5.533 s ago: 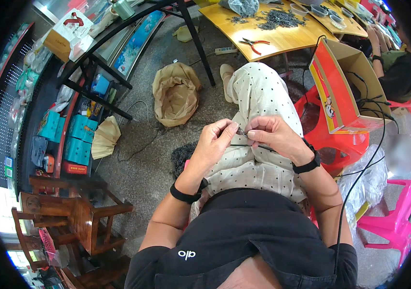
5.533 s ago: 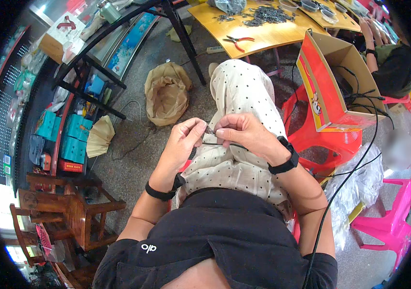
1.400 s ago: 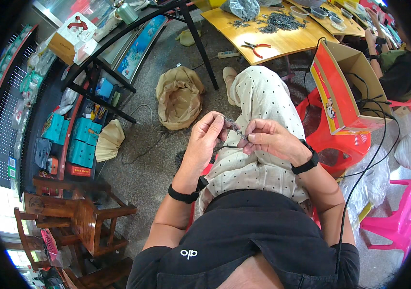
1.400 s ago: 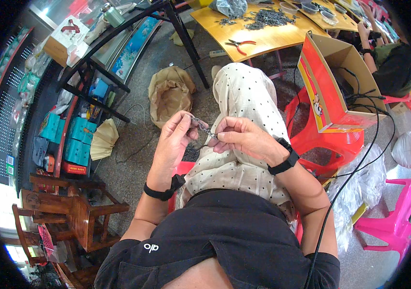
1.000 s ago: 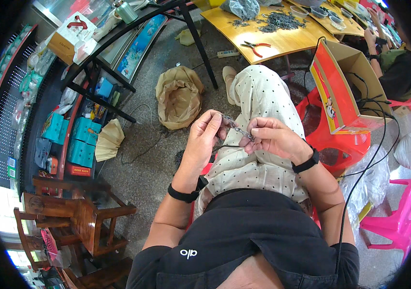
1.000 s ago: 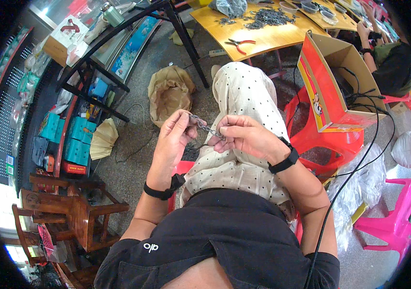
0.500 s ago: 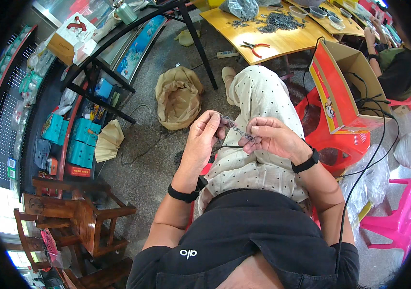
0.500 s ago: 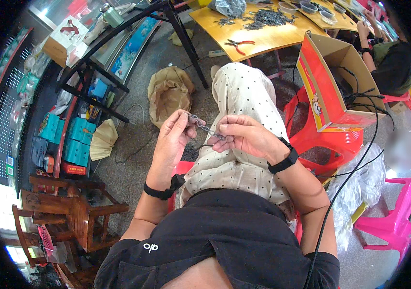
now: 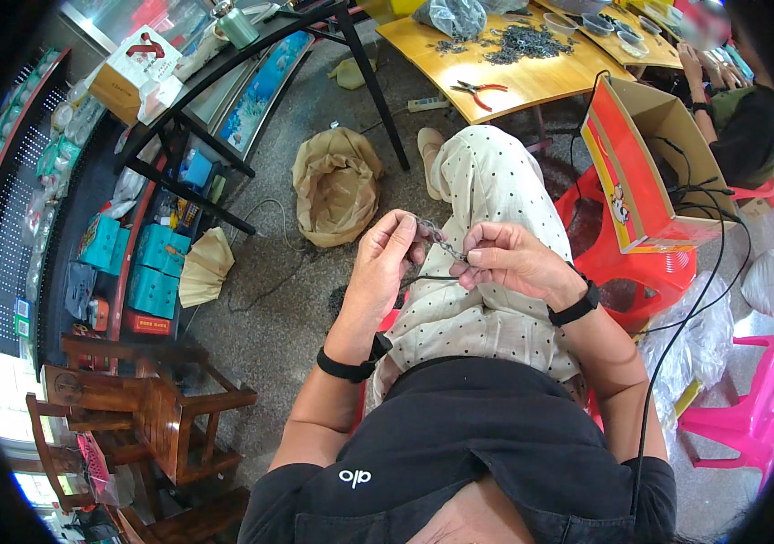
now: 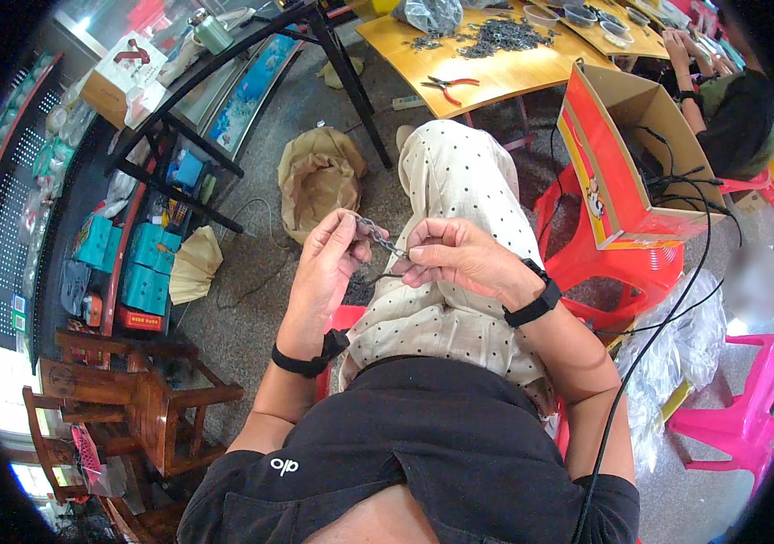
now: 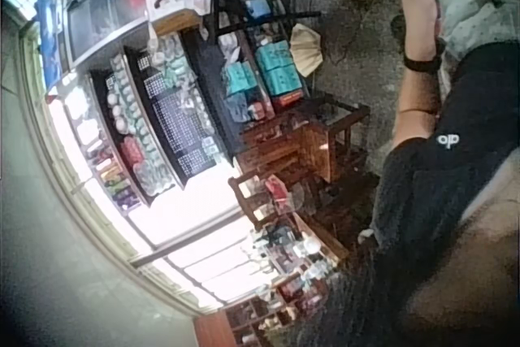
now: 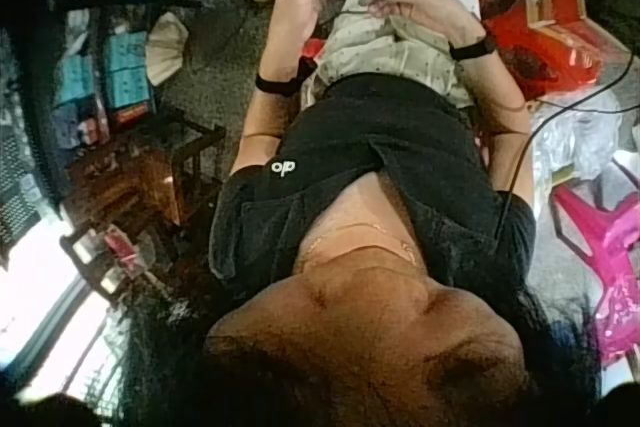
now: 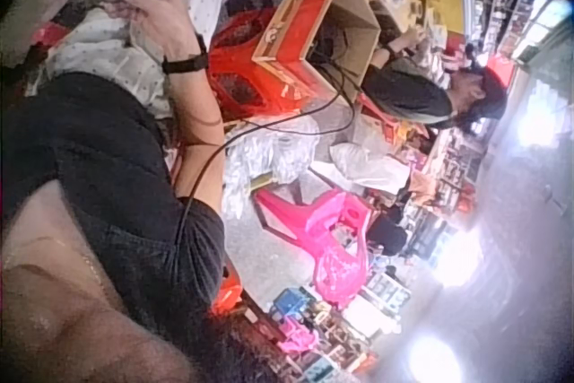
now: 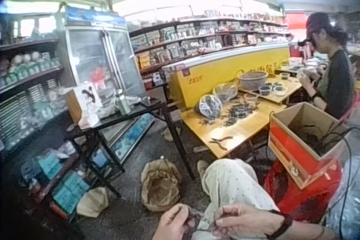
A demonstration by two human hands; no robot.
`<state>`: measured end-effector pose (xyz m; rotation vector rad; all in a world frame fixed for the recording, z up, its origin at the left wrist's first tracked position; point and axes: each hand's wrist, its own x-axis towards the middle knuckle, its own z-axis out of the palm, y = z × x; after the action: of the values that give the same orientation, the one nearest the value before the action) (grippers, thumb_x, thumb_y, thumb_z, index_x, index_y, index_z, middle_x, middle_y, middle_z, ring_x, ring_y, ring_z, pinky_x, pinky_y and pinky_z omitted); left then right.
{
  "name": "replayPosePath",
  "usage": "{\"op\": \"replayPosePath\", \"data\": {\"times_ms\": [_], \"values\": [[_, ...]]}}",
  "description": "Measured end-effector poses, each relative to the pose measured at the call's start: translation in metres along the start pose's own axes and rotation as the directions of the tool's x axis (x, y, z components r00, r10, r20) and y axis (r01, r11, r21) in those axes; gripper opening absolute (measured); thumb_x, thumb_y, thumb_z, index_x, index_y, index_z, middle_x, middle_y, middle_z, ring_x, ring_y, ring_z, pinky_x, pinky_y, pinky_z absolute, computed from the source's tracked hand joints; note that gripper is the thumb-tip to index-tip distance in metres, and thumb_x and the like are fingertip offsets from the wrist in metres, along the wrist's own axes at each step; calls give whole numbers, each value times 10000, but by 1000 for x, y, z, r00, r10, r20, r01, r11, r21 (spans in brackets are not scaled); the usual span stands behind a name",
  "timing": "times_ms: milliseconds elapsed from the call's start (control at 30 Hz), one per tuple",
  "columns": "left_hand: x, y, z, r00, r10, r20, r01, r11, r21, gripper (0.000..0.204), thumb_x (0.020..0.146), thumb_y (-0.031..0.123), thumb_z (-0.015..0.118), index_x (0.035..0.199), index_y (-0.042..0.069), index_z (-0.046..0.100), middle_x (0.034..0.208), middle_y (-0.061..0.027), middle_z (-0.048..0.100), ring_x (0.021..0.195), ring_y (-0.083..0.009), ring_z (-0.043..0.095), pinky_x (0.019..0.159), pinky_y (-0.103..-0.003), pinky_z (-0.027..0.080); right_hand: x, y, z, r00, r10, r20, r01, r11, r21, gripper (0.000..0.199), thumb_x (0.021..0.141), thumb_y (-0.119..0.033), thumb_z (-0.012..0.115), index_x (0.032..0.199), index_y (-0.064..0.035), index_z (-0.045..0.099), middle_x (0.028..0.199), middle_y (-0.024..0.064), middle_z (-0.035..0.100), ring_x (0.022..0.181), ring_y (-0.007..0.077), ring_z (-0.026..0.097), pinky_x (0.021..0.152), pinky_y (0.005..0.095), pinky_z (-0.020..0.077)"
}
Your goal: Manually assembling or repairing a metal net by connecting small chain links using pliers.
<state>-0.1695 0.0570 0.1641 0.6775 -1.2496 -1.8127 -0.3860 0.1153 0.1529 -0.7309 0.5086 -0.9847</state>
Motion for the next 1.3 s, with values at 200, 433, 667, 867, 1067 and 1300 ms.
{"op": "replayPosePath", "data": {"times_ms": [200, 433, 667, 867, 1067, 1300], "values": [[-1, 0, 5, 1000, -14, -13, 14, 1000, 17, 212, 1006, 228, 496, 924, 55, 587, 876, -39, 613, 686, -61, 459, 638, -210, 390, 1, 0, 8, 999, -24, -24, 22, 997, -79, 169, 954, -132, 575, 1064, -7, 550, 984, 145, 672, 891, 184, 675, 791, 296, 554], [-2, -2, 18, 1000, 7, -20, -4, 989, 145, 228, 999, 221, 504, 894, 47, 608, 763, 35, 546, 677, -44, 449, 613, -201, 372, 4, 7, 15, 992, -124, -38, 101, 921, -376, 231, 950, -233, 595, 1047, -24, 597, 908, 52, 662, 800, 97, 603, 746, 241, 477], [-4, 3, 23, 1000, 26, -14, -21, 961, 275, 224, 995, 200, 501, 900, 29, 610, 765, 34, 541, 675, -44, 436, 611, -203, 366, 3, 7, 15, 985, -155, -75, 113, 910, -399, 198, 954, -206, 580, 927, -18, 636, 837, 32, 648, 806, 98, 596, 739, 255, 475], [-3, 4, 19, 999, 20, -36, -7, 947, 321, 221, 990, 200, 510, 887, 29, 605, 714, 46, 503, 644, -39, 407, 576, -204, 331, 1, 2, 11, 984, -156, -82, 122, 940, -318, 187, 969, -167, 524, 936, -14, 628, 840, 24, 634, 797, 94, 591, 749, 254, 478], [-3, -2, 10, 1000, 19, 18, -24, 937, 350, 219, 987, 214, 519, 875, 43, 600, 637, 79, 410, 572, -24, 335, 516, -210, 267, -1, -1, 12, 955, -274, -113, 185, 850, -493, 208, 972, -140, 496, 914, 11, 628, 832, 47, 644, 777, 112, 598, 731, 272, 491], [-4, -2, 9, 997, -69, 18, 61, 963, 263, 231, 985, 217, 494, 881, 37, 594, 612, 100, 349, 540, -11, 274, 486, -206, 213, -4, -2, 16, 885, -449, -127, 180, 580, -794, 197, 936, -132, 514, 886, 26, 620, 723, 37, 633, 669, 91, 569, 619, 257, 466]]}}
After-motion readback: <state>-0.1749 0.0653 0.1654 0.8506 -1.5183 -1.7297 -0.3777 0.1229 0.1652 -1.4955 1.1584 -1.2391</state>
